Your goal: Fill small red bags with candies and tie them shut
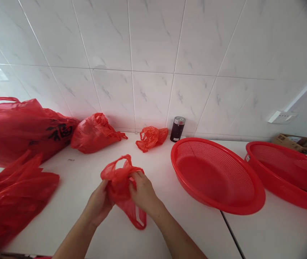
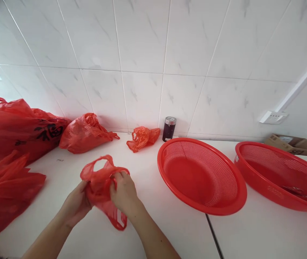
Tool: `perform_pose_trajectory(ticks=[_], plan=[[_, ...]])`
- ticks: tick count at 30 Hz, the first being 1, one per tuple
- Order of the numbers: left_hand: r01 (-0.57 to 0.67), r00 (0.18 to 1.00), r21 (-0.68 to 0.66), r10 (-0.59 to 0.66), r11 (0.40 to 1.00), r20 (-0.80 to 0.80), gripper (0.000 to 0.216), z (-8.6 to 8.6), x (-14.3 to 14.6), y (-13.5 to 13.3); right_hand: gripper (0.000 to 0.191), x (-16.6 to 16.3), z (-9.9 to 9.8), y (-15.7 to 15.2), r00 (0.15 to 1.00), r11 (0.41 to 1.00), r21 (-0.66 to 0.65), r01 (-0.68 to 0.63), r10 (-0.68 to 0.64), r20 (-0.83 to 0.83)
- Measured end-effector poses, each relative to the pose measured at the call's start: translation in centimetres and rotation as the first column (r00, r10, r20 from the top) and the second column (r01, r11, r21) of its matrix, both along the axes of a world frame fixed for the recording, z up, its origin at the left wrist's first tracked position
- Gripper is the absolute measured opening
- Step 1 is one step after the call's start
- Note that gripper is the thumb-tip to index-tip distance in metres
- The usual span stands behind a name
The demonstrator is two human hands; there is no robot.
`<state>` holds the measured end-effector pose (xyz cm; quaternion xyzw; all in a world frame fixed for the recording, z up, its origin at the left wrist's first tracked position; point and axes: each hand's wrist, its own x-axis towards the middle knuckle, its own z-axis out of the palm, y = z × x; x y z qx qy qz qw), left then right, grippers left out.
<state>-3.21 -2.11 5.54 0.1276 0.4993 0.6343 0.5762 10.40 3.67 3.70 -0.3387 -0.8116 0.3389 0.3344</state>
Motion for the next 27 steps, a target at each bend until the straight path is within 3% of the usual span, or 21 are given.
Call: perform_pose_trajectory(ticks=[3,5,7,9,11,13,15,16,18,20,22,25,27], plan=[[0.047,0.986,-0.059,-0.037,0.997,0.165,0.019,0.4,-1.0,-1.1,0.052,1.2,-0.8,1.4,0.941,0.993,-0.120,-0.008,0.048,0.335],[-0.053,0.983,-0.011,0.054,0.999,0.173,0.017,0.4,-3.2,-1.5,0.082,2.2,-1.1,1.9,0.850,0.994,-0.108,0.031,0.031,0.526],[-0.132,0.991,0.011,0.132,0.991,0.012,0.015,-0.2,-5.8,-1.5,0.097,2.9,-1.1,2.0,0.791,0.999,-0.006,0.033,-0.022,0.611],[-0.026,0.942,-0.064,0.004,0.998,-0.335,0.020,-1.1,-8.0,-1.5,0.098,3.4,-0.9,2.1,0.762,0.997,0.081,0.013,-0.062,0.645],[0.011,0.694,-0.166,-0.127,0.986,-0.709,0.031,-1.7,-8.9,-1.6,0.095,3.7,-0.7,2.1,0.733,0.993,0.113,0.011,-0.085,0.675],[-0.108,0.344,-0.075,-0.033,0.991,-0.938,0.039,-1.5,-8.4,-1.8,0.086,3.8,-0.6,2.1,0.740,0.989,0.149,0.006,-0.104,0.665],[-0.126,0.045,0.167,0.174,0.978,-0.984,0.033,-0.7,-6.7,-1.9,0.072,3.5,-0.5,2.0,0.786,0.978,0.210,0.010,-0.137,0.603],[-0.048,-0.063,0.244,0.241,0.969,-0.969,0.027,-0.3,-5.6,-1.7,0.064,3.3,-0.4,1.9,0.813,0.969,0.247,0.027,-0.165,0.558],[0.192,-0.217,0.208,0.248,0.959,-0.944,0.019,-0.1,-3.4,-0.8,0.048,2.6,-0.4,1.5,0.852,0.949,0.304,0.084,-0.226,0.472],[0.324,-0.313,0.020,0.127,0.946,-0.941,0.015,-0.9,-1.9,0.4,0.030,2.0,-0.5,0.9,0.865,0.938,0.318,0.140,-0.272,0.422],[0.363,-0.343,-0.166,-0.035,0.917,-0.939,0.021,-2.6,-1.1,1.7,0.022,1.5,-0.8,0.3,0.855,0.949,0.287,0.132,-0.255,0.451],[0.386,-0.322,-0.303,-0.180,0.871,-0.929,0.037,-5.1,-0.9,2.9,0.027,1.9,-1.7,-0.5,0.817,0.977,0.207,0.044,-0.155,0.556],[0.351,-0.311,-0.329,-0.223,0.877,-0.924,0.037,-6.0,-1.5,3.4,0.042,3.0,-2.2,-0.7,0.794,0.989,0.143,-0.028,-0.065,0.605]])
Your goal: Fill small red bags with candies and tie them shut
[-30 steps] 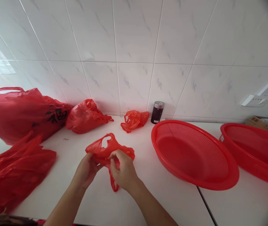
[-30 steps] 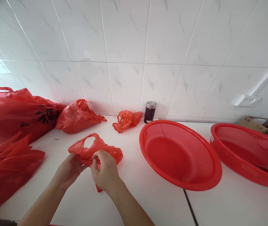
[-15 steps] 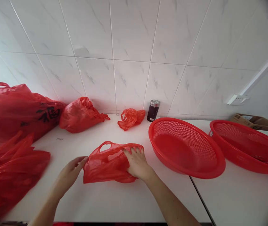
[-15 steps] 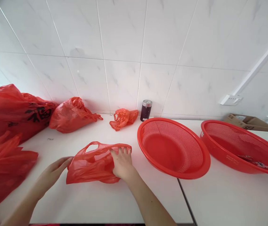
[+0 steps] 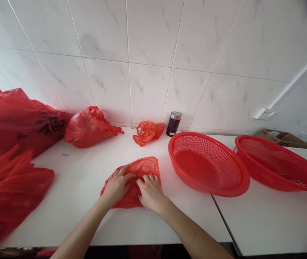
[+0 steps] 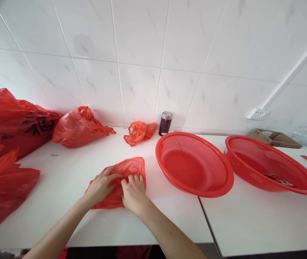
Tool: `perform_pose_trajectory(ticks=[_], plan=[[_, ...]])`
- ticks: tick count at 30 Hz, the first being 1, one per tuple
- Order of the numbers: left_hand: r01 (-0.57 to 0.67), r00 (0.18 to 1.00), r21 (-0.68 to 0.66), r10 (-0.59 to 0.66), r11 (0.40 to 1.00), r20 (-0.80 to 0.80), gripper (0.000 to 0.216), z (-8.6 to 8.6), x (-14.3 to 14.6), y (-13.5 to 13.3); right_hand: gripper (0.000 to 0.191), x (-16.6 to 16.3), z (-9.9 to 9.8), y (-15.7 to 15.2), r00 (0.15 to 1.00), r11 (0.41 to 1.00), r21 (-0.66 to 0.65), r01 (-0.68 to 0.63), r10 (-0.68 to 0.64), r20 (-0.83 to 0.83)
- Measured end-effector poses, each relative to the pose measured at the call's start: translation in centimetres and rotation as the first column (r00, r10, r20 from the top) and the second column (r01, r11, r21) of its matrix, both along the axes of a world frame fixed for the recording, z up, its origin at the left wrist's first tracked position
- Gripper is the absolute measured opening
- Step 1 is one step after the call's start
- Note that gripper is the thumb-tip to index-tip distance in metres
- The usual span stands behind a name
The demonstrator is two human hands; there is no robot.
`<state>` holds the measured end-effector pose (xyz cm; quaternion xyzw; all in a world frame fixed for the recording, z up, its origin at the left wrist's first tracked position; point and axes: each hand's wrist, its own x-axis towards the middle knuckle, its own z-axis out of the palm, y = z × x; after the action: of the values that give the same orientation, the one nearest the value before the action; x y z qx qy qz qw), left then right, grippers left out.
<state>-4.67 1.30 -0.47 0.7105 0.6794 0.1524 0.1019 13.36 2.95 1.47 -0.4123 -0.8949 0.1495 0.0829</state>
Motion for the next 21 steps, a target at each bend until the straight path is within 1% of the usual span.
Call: perform_pose_trajectory(ticks=[2,3,4,5,6,8,9,11,14,16,18,20,21], plan=[[-0.078,0.997,-0.017,0.078,0.997,-0.009,0.037,-0.1,-1.1,0.5,0.064,1.5,0.0,-0.1,0.995,0.992,-0.096,-0.080,0.086,0.054],[-0.123,0.992,-0.024,0.123,0.992,-0.015,0.042,0.1,-1.9,0.7,0.071,2.3,0.2,-0.2,0.988,0.982,-0.145,-0.118,0.131,0.080],[-0.173,0.985,-0.026,0.173,0.984,-0.021,0.048,0.4,-2.7,0.9,0.072,3.1,0.5,-0.3,0.981,0.971,-0.186,-0.148,0.169,0.100],[-0.224,0.974,-0.024,0.223,0.974,-0.026,0.052,0.7,-3.5,1.2,0.066,3.9,1.0,-0.4,0.975,0.964,-0.208,-0.166,0.192,0.113],[-0.271,0.962,-0.016,0.270,0.963,-0.030,0.053,1.0,-4.1,1.3,0.056,4.6,1.6,-0.5,0.973,0.963,-0.206,-0.173,0.200,0.117],[-0.330,0.944,0.008,0.330,0.944,-0.027,0.051,1.3,-4.7,1.4,0.038,5.5,2.8,-0.8,0.971,0.969,-0.167,-0.180,0.202,0.127],[-0.332,0.943,0.014,0.332,0.943,-0.017,0.052,1.4,-4.6,1.3,0.033,5.7,3.3,-0.9,0.972,0.973,-0.140,-0.181,0.199,0.126],[-0.287,0.958,0.003,0.287,0.958,0.026,0.059,1.4,-3.9,0.8,0.033,5.6,3.9,-0.9,0.981,0.982,-0.083,-0.169,0.175,0.082],[-0.180,0.977,-0.039,0.184,0.983,0.112,0.068,1.4,-2.1,-0.2,0.039,4.9,3.3,-0.5,0.996,0.995,-0.047,-0.093,0.093,-0.001],[-0.128,0.973,-0.058,0.137,0.990,0.187,0.067,1.5,-1.4,-0.8,0.042,4.5,2.3,-0.2,0.997,0.996,-0.075,-0.047,0.051,0.049],[-0.087,0.946,-0.084,0.109,0.993,0.304,0.063,1.6,-1.4,-1.3,0.053,4.6,1.7,-0.2,0.989,0.989,-0.142,-0.029,0.048,0.137],[-0.062,0.908,-0.118,0.105,0.991,0.405,0.060,1.4,-2.1,-1.8,0.066,5.3,2.1,-0.8,0.986,0.976,-0.211,-0.046,0.078,0.145],[-0.064,0.896,-0.130,0.114,0.989,0.428,0.060,1.1,-2.6,-2.0,0.067,5.9,2.8,-1.3,0.990,0.968,-0.238,-0.074,0.099,0.097]])
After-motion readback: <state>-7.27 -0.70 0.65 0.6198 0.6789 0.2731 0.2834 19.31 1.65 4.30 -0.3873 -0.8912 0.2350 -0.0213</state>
